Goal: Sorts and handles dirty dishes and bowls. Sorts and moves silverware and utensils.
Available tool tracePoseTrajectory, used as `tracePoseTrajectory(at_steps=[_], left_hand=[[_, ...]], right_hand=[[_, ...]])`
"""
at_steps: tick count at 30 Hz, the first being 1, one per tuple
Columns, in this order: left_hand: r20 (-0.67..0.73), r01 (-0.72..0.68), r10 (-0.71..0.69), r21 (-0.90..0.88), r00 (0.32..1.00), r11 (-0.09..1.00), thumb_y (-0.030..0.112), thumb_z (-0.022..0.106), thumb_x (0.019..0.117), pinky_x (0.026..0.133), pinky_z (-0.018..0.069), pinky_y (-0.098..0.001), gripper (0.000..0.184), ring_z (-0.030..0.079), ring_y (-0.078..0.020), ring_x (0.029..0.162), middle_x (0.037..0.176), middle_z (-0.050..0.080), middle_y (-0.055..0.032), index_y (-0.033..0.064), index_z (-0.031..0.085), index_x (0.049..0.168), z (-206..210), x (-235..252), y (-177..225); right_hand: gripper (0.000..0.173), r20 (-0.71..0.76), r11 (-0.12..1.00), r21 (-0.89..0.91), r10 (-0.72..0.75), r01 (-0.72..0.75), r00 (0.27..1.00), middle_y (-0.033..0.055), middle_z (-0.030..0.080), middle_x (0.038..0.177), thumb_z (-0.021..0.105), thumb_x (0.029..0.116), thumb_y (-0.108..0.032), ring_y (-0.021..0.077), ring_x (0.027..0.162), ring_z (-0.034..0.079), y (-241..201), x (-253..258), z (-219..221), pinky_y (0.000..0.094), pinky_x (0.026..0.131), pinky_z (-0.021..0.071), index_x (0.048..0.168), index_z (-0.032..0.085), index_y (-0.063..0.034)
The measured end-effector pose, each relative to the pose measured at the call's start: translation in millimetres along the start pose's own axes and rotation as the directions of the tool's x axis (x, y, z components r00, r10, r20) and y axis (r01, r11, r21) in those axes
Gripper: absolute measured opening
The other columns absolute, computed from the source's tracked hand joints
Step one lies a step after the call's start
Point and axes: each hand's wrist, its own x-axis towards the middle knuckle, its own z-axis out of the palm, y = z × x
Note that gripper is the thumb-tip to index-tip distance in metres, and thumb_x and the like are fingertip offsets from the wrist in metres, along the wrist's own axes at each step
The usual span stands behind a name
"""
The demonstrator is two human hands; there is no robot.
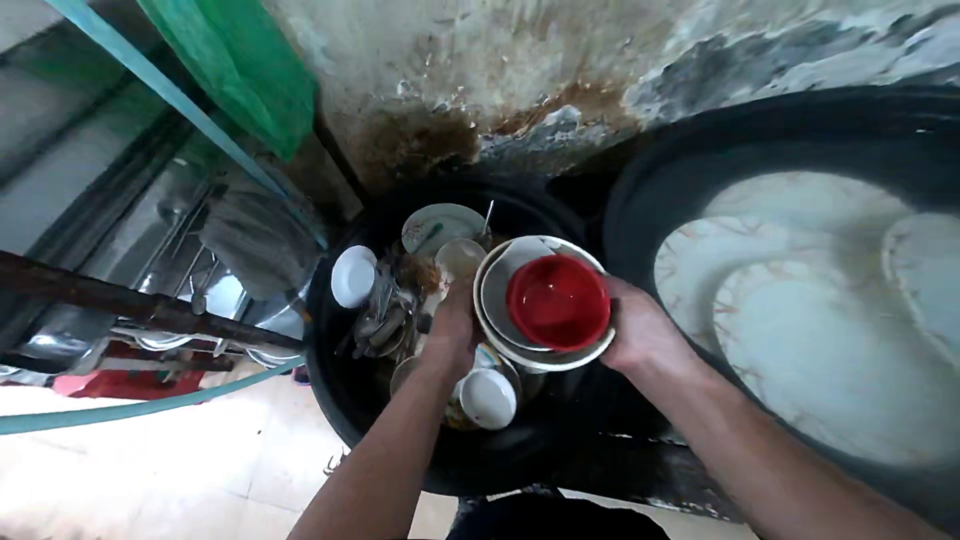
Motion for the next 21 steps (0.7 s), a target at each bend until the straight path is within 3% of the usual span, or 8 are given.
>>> tracePoseTrajectory(at_steps=[3,6,9,11,13,16,19,21], left_hand=[[0.050,0.031,-0.031,0.003,0.998,1.000,0.043,0.035,0.1116,0.086,0.0578,-0.0399,0.044,0.068,-0.0186,0.103,0.119,0.068,-0.0064,0.0172,0.052,0.142,-8,5,-8],[0.036,-0.061,0.051,0.365,0.998,0.929,0.039,0.034,0.1126,0.099,0.0529,-0.0411,0.047,0.064,-0.0198,0.115,0.131,0.065,-0.0096,0.0096,0.054,0.144,-30,12,-17],[0.031,-0.060,0.061,0.822,0.998,0.566,0.026,0.045,0.1112,0.107,0.0467,-0.0548,0.038,0.061,-0.0347,0.124,0.135,0.063,-0.0208,0.0023,0.061,0.136,-56,26,-35],[0.034,-0.035,0.007,0.939,0.999,0.343,0.023,0.053,0.1073,0.107,0.0490,-0.0524,0.036,0.061,-0.0322,0.126,0.140,0.059,-0.0162,0.0088,0.062,0.139,-63,30,-52],[0.052,-0.047,-0.017,0.974,0.999,0.220,0.021,0.056,0.1049,0.108,0.0490,-0.0501,0.042,0.057,-0.0324,0.130,0.149,0.052,-0.0146,0.0117,0.055,0.146,-63,26,-60],[0.023,-0.005,-0.059,0.956,0.998,0.292,0.024,0.057,0.1050,0.112,0.0446,-0.0517,0.049,0.051,-0.0342,0.137,0.155,0.046,-0.0159,0.0133,0.048,0.152,-60,16,-58],[0.045,0.005,-0.128,0.931,0.991,0.364,0.021,0.054,0.1056,0.113,0.0436,-0.0480,0.041,0.054,-0.0302,0.135,0.148,0.054,-0.0157,0.0115,0.056,0.145,-57,-10,-45],[0.231,-0.224,0.025,0.900,0.973,0.374,0.012,0.055,0.1031,0.109,0.0481,-0.0441,0.030,0.061,-0.0286,0.126,0.133,0.065,-0.0170,0.0045,0.068,0.129,-58,-39,-53]], right_hand=[[0.024,-0.058,0.993,-0.098,0.061,-0.067,0.996,0.0074,0.072,0.093,0.046,0.1043,-0.023,0.0178,0.080,0.072,-2,0,-5,0.0383,0.067,0.0613,0.118,0.063,-0.0112],[0.031,-0.037,0.984,-0.169,0.045,-0.051,0.998,0.0075,0.072,0.101,0.048,0.1033,-0.019,0.0181,0.086,0.072,-5,1,-6,0.0385,0.071,0.0616,0.133,0.058,-0.0131],[0.035,-0.010,0.984,-0.176,0.018,-0.019,1.000,0.0075,0.072,0.106,0.049,0.1028,-0.020,0.0192,0.092,0.072,-11,6,-5,0.0407,0.075,0.0616,0.137,0.055,-0.0149],[0.033,-0.002,0.982,-0.187,-0.024,0.023,1.000,0.0059,0.072,0.104,0.049,0.1029,-0.020,0.0169,0.091,0.073,-16,10,-5,0.0382,0.075,0.0626,0.134,0.058,-0.0151],[0.031,0.011,0.981,-0.185,-0.057,0.058,0.998,0.0045,0.072,0.104,0.047,0.1039,-0.019,0.0153,0.091,0.072,-21,13,-6,0.0368,0.076,0.0623,0.132,0.058,-0.0155],[0.031,0.037,0.989,-0.127,-0.066,0.070,0.997,0.0040,0.072,0.106,0.045,0.1057,-0.019,0.0157,0.094,0.072,-25,18,-9,0.0374,0.079,0.0623,0.135,0.056,-0.0170],[0.034,0.073,0.997,-0.059,-0.039,0.043,0.997,0.0059,0.072,0.112,0.046,0.1065,-0.023,0.0191,0.099,0.072,-25,27,-12,0.0415,0.082,0.0622,0.140,0.053,-0.0198],[0.037,0.089,0.998,-0.052,-0.037,0.042,0.995,0.0056,0.071,0.115,0.047,0.1062,-0.022,0.0189,0.103,0.071,-25,31,-13,0.0410,0.085,0.0616,0.143,0.050,-0.0206]])
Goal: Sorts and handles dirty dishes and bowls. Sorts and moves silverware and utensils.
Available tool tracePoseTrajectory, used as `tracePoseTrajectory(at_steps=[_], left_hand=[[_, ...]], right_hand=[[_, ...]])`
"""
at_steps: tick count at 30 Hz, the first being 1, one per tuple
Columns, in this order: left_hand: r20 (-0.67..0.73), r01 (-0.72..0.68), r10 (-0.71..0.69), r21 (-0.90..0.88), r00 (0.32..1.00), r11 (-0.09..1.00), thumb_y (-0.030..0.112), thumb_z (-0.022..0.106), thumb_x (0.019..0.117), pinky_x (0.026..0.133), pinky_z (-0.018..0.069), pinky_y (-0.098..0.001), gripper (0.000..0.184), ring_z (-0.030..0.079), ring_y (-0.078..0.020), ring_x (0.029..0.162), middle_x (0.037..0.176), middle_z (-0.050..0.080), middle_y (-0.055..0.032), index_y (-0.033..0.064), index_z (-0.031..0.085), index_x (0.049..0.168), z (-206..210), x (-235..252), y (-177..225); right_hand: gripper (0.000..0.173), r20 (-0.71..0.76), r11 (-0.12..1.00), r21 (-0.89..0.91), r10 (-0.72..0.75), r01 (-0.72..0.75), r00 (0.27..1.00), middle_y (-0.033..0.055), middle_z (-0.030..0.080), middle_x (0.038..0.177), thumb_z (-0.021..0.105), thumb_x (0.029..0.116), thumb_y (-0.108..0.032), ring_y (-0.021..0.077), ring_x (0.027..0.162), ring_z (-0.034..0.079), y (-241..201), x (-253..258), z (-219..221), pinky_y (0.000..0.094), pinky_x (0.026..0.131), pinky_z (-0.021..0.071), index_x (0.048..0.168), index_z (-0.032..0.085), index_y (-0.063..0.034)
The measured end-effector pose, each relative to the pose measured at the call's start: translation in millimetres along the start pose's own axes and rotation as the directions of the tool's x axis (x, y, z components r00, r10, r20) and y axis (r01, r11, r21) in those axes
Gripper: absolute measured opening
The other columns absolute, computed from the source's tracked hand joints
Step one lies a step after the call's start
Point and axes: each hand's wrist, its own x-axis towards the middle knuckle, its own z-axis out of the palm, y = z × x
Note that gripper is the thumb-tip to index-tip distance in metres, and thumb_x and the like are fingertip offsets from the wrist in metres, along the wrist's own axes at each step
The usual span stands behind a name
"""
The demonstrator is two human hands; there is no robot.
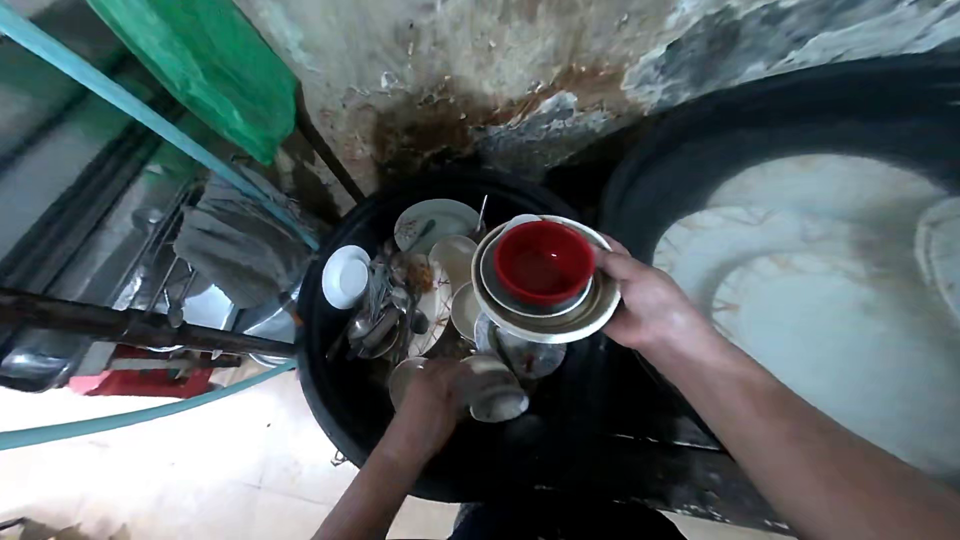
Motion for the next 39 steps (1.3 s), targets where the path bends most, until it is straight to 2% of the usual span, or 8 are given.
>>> tracePoseTrajectory(at_steps=[5,11,16,19,23,26,34,39], left_hand=[[-0.145,-0.518,0.573,0.292,0.807,0.804,-0.002,0.062,0.0931,0.096,0.0585,-0.0419,0.020,0.069,-0.0269,0.113,0.115,0.073,-0.0073,0.0128,0.072,0.103,29,-38,-32],[-0.175,-0.014,0.047,0.185,0.983,0.983,0.000,0.054,0.0989,0.105,0.0520,-0.0510,0.032,0.066,-0.0327,0.120,0.126,0.069,-0.0171,0.0073,0.074,0.123,-32,-36,-47],[-0.072,0.333,-0.336,0.434,0.939,0.837,0.024,0.058,0.1036,0.113,0.0411,-0.0576,0.044,0.049,-0.0371,0.139,0.152,0.051,-0.0131,0.0111,0.057,0.146,-51,5,-36],[-0.068,0.180,-0.167,0.400,0.984,0.898,0.040,0.062,0.1011,0.116,0.0387,-0.0569,0.055,0.045,-0.0336,0.143,0.159,0.044,-0.0115,0.0086,0.056,0.146,-48,42,-6],[-0.052,-0.145,0.158,0.200,0.986,0.969,0.004,0.052,0.1028,0.113,0.0449,-0.0501,0.044,0.051,-0.0301,0.140,0.154,0.050,-0.0130,0.0093,0.056,0.147,-29,112,14],[-0.078,-0.034,0.048,0.173,0.996,0.984,0.005,0.059,0.0987,0.104,0.0504,-0.0545,0.039,0.059,-0.0362,0.128,0.139,0.060,-0.0178,0.0076,0.063,0.137,-10,134,29],[-0.038,-0.154,0.174,0.308,0.984,0.939,0.000,0.063,0.0948,0.106,0.0499,-0.0506,0.039,0.054,-0.0361,0.132,0.140,0.059,-0.0154,0.0114,0.066,0.132,10,60,21],[-0.269,-0.367,0.434,0.265,0.860,0.892,-0.005,0.061,0.0921,0.098,0.0572,-0.0470,0.032,0.067,-0.0329,0.117,0.119,0.072,-0.0137,0.0095,0.074,0.118,27,11,-32]], right_hand=[[0.032,0.030,1.000,0.018,-0.006,0.005,1.000,0.0076,0.071,0.113,0.049,0.1057,-0.022,0.0191,0.102,0.071,6,5,-3,0.0406,0.087,0.0614,0.136,0.054,-0.0134],[0.031,0.089,0.995,0.099,-0.017,0.008,0.996,0.0056,0.072,0.111,0.041,0.1078,-0.026,0.0181,0.101,0.072,8,5,-9,0.0414,0.085,0.0624,0.134,0.056,-0.0176],[0.035,0.211,0.976,0.213,-0.091,0.045,0.973,0.0054,0.073,0.111,0.035,0.1082,-0.028,0.0160,0.103,0.071,5,6,-12,0.0404,0.088,0.0616,0.123,0.065,-0.0173],[0.036,0.203,0.964,0.265,-0.091,0.035,0.975,0.0050,0.073,0.110,0.035,0.1085,-0.028,0.0154,0.103,0.070,5,5,-11,0.0395,0.089,0.0610,0.117,0.067,-0.0150],[0.040,0.202,0.959,0.283,-0.083,0.023,0.976,0.0044,0.072,0.111,0.030,0.1090,-0.031,0.0158,0.105,0.070,6,4,-14,0.0402,0.090,0.0601,0.118,0.066,-0.0148],[0.044,0.216,0.961,0.275,-0.067,0.005,0.974,0.0041,0.073,0.109,0.026,0.1088,-0.033,0.0154,0.103,0.070,5,3,-16,0.0402,0.086,0.0613,0.114,0.067,-0.0169],[0.043,0.196,0.966,0.250,-0.112,0.061,0.974,0.0046,0.071,0.115,0.026,0.1097,-0.030,0.0168,0.108,0.069,7,4,-14,0.0419,0.091,0.0594,0.121,0.065,-0.0161],[0.038,0.222,0.968,0.248,-0.097,0.041,0.970,0.0053,0.072,0.114,0.032,0.1086,-0.029,0.0167,0.107,0.069,8,7,-15,0.0407,0.091,0.0600,0.121,0.066,-0.0161]])
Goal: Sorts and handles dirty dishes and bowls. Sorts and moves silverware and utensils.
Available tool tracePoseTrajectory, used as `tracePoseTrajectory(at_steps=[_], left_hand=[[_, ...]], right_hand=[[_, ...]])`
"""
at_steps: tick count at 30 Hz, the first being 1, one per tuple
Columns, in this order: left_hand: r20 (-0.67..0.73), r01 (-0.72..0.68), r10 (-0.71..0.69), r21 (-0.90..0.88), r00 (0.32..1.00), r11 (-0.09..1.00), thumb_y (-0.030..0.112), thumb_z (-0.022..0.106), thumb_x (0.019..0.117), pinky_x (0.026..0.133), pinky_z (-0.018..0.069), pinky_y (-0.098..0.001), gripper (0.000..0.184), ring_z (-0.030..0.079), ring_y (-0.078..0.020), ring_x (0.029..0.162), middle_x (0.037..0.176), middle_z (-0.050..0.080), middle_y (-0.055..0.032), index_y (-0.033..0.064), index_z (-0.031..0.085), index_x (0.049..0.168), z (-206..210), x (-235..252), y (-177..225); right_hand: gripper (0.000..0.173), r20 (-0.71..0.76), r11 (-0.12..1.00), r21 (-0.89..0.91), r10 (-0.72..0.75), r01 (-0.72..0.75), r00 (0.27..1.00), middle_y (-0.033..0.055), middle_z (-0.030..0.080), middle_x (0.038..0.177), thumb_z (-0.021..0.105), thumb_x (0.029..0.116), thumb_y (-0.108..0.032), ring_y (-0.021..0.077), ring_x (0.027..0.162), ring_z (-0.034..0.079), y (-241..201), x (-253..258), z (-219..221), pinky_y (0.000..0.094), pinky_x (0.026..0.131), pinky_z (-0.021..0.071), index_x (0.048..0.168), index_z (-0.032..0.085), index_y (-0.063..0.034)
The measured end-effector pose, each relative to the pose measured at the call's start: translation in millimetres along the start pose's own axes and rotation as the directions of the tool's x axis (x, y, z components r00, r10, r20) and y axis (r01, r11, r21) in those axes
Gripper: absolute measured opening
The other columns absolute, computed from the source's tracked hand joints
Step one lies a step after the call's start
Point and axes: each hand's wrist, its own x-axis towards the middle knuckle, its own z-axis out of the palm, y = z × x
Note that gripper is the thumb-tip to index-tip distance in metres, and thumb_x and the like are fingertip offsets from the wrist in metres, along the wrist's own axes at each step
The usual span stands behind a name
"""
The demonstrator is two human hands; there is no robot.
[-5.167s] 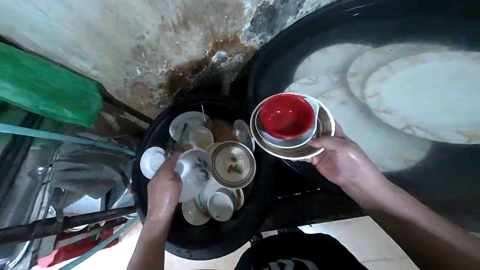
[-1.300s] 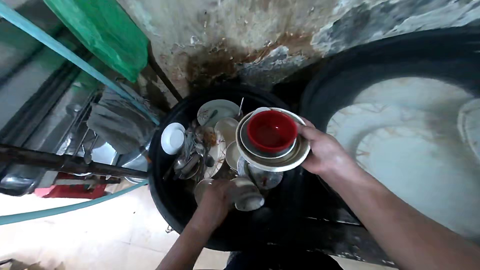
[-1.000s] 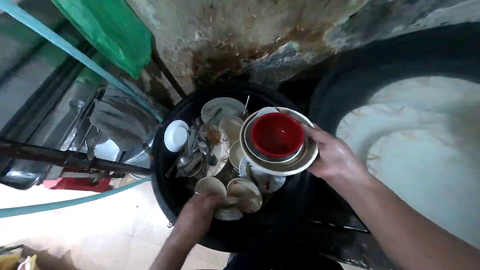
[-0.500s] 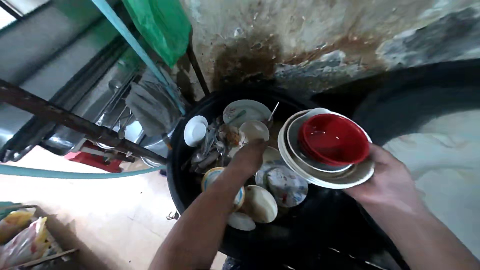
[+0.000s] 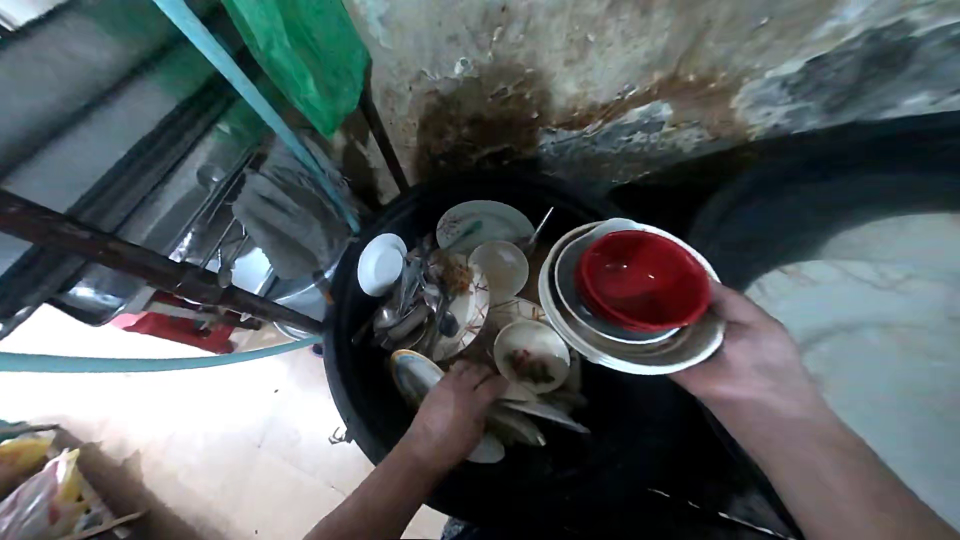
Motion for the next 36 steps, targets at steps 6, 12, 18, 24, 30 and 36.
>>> tracePoseTrajectory(at_steps=[6,12,18,24,30,36], left_hand=[[0.035,0.050,-0.052,0.043,0.998,0.998,0.000,0.060,0.0953,0.100,0.0561,-0.0445,0.032,0.067,-0.0322,0.118,0.121,0.072,-0.0137,0.0086,0.073,0.123,4,-6,3],[0.289,0.410,-0.375,-0.068,0.881,0.910,0.019,0.048,0.1089,0.112,0.0465,-0.0453,0.044,0.054,-0.0268,0.138,0.159,0.045,-0.0106,0.0119,0.050,0.152,-14,53,15],[0.101,0.507,-0.508,0.033,0.856,0.861,0.006,0.054,0.1038,0.110,0.0468,-0.0503,0.031,0.060,-0.0301,0.129,0.140,0.063,-0.0131,0.0088,0.069,0.130,-82,52,-36],[0.495,0.597,-0.588,0.161,0.640,0.786,0.011,0.053,0.1036,0.112,0.0444,-0.0523,0.037,0.057,-0.0315,0.132,0.144,0.058,-0.0154,0.0110,0.061,0.140,-82,15,-69],[0.072,0.483,-0.481,-0.026,0.874,0.875,0.012,0.062,0.1014,0.098,0.0546,-0.0497,0.022,0.069,-0.0274,0.108,0.117,0.072,-0.0143,0.0056,0.074,0.119,-115,6,-37],[0.299,0.665,-0.594,-0.301,0.746,0.684,0.014,0.062,0.1008,0.093,0.0548,-0.0521,0.038,0.066,-0.0292,0.109,0.129,0.065,-0.0167,0.0099,0.062,0.139,-85,77,-2]], right_hand=[[0.038,0.005,1.000,-0.018,-0.005,0.005,1.000,0.0058,0.072,0.112,0.032,0.1080,-0.028,0.0161,0.105,0.070,2,2,-4,0.0393,0.090,0.0600,0.118,0.066,-0.0153],[0.041,0.009,0.999,-0.047,0.002,-0.002,1.000,0.0026,0.072,0.111,0.029,0.1095,-0.029,0.0129,0.105,0.070,3,1,-3,0.0359,0.088,0.0605,0.117,0.067,-0.0166],[0.040,-0.052,0.998,-0.065,-0.030,0.026,0.998,0.0026,0.072,0.109,0.028,0.1094,-0.026,0.0129,0.102,0.070,2,-2,5,0.0366,0.088,0.0605,0.117,0.066,-0.0155],[0.035,-0.004,0.994,-0.098,-0.056,0.056,0.998,0.0017,0.072,0.112,0.034,0.1085,-0.024,0.0113,0.103,0.070,4,-1,-2,0.0350,0.090,0.0603,0.124,0.065,-0.0167],[0.037,0.016,0.993,-0.102,-0.056,0.057,0.998,0.0024,0.073,0.111,0.032,0.1071,-0.022,0.0120,0.102,0.070,3,2,-1,0.0363,0.088,0.0613,0.123,0.065,-0.0176],[0.037,0.008,0.994,-0.097,-0.049,0.050,0.999,0.0036,0.073,0.108,0.032,0.1062,-0.023,0.0131,0.101,0.071,4,4,-1,0.0380,0.087,0.0614,0.118,0.067,-0.0163]])
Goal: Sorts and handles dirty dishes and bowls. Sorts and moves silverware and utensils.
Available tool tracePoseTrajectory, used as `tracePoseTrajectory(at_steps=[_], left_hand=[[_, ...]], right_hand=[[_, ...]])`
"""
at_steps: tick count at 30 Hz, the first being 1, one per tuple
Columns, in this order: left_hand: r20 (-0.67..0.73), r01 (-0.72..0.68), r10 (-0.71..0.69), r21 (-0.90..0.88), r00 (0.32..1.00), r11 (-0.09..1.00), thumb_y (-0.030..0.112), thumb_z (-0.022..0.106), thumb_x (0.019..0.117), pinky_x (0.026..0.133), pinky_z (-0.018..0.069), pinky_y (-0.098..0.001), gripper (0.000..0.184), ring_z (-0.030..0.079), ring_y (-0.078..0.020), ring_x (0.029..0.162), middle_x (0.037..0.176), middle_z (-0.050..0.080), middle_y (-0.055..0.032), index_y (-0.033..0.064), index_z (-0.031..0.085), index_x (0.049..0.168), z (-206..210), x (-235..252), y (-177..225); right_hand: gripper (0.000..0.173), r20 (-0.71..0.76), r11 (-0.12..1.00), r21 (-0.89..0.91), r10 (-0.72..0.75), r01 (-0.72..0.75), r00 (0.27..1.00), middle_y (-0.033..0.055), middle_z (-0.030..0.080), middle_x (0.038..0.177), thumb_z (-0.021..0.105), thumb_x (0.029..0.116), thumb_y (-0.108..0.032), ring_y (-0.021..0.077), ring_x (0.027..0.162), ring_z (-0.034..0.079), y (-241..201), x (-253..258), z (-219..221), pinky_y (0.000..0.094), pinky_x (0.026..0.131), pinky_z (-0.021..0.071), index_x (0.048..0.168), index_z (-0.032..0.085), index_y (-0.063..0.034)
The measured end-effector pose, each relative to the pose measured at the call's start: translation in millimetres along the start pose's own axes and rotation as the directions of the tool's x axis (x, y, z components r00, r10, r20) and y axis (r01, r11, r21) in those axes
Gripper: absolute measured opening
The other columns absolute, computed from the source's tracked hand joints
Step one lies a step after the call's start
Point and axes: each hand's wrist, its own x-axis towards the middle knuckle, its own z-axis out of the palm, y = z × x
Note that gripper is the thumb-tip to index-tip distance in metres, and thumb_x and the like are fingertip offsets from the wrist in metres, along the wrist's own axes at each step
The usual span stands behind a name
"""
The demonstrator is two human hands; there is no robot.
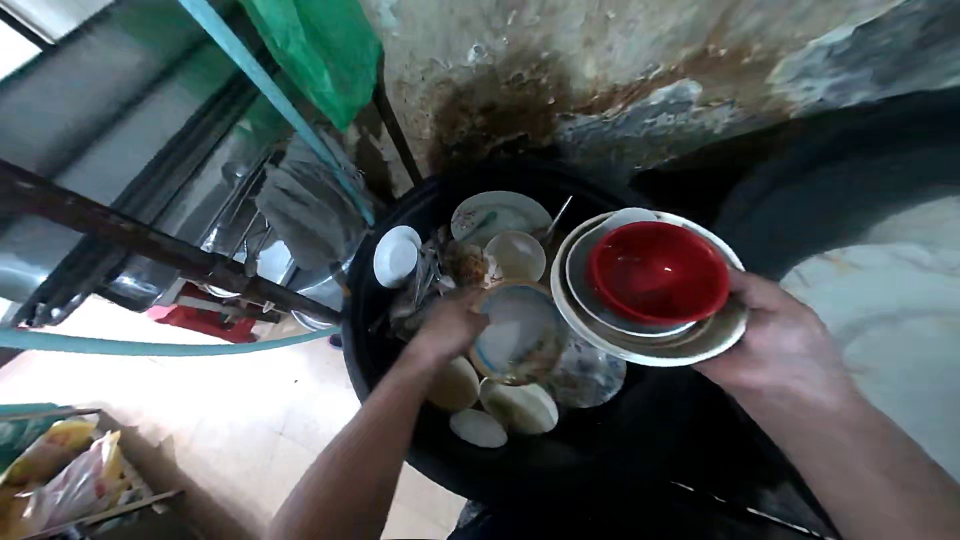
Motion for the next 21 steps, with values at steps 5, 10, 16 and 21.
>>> tracePoseTrajectory(at_steps=[5,10,16,21], left_hand=[[0.150,-0.115,0.091,0.159,0.984,0.981,0.025,0.049,0.1097,0.113,0.0431,-0.0503,0.040,0.057,-0.0314,0.131,0.141,0.059,-0.0196,0.0008,0.059,0.141,15,24,-15],[0.145,0.058,-0.167,0.560,0.975,0.826,0.010,0.060,0.0999,0.104,0.0509,-0.0543,0.034,0.061,-0.0356,0.125,0.139,0.059,-0.0183,0.0079,0.063,0.134,22,5,-77],[0.117,-0.180,0.137,0.669,0.984,0.721,0.003,0.055,0.0999,0.104,0.0511,-0.0512,0.037,0.059,-0.0336,0.127,0.136,0.063,-0.0134,0.0165,0.068,0.132,17,-38,-81],[-0.298,-0.269,0.518,0.595,0.802,0.758,-0.005,0.061,0.0936,0.096,0.0571,-0.0504,0.033,0.067,-0.0324,0.113,0.119,0.070,-0.0157,0.0080,0.074,0.121,-8,-33,-61]], right_hand=[[0.040,0.005,0.999,0.036,0.015,-0.015,1.000,0.0033,0.073,0.107,0.029,0.1066,-0.023,0.0128,0.101,0.071,-2,-1,2,0.0374,0.087,0.0612,0.114,0.068,-0.0160],[0.037,0.014,1.000,0.014,-0.017,0.017,1.000,0.0035,0.073,0.110,0.033,0.1064,-0.021,0.0121,0.102,0.070,0,0,2,0.0357,0.089,0.0609,0.120,0.067,-0.0150],[0.034,-0.014,0.999,-0.039,-0.005,0.004,1.000,0.0031,0.072,0.113,0.038,0.1046,-0.021,0.0129,0.102,0.070,1,1,0,0.0373,0.088,0.0614,0.127,0.063,-0.0177],[0.034,-0.052,0.995,-0.099,0.026,-0.031,0.998,0.0032,0.072,0.111,0.042,0.1003,-0.020,0.0129,0.099,0.071,2,0,3,0.0370,0.083,0.0624,0.127,0.062,-0.0185]])
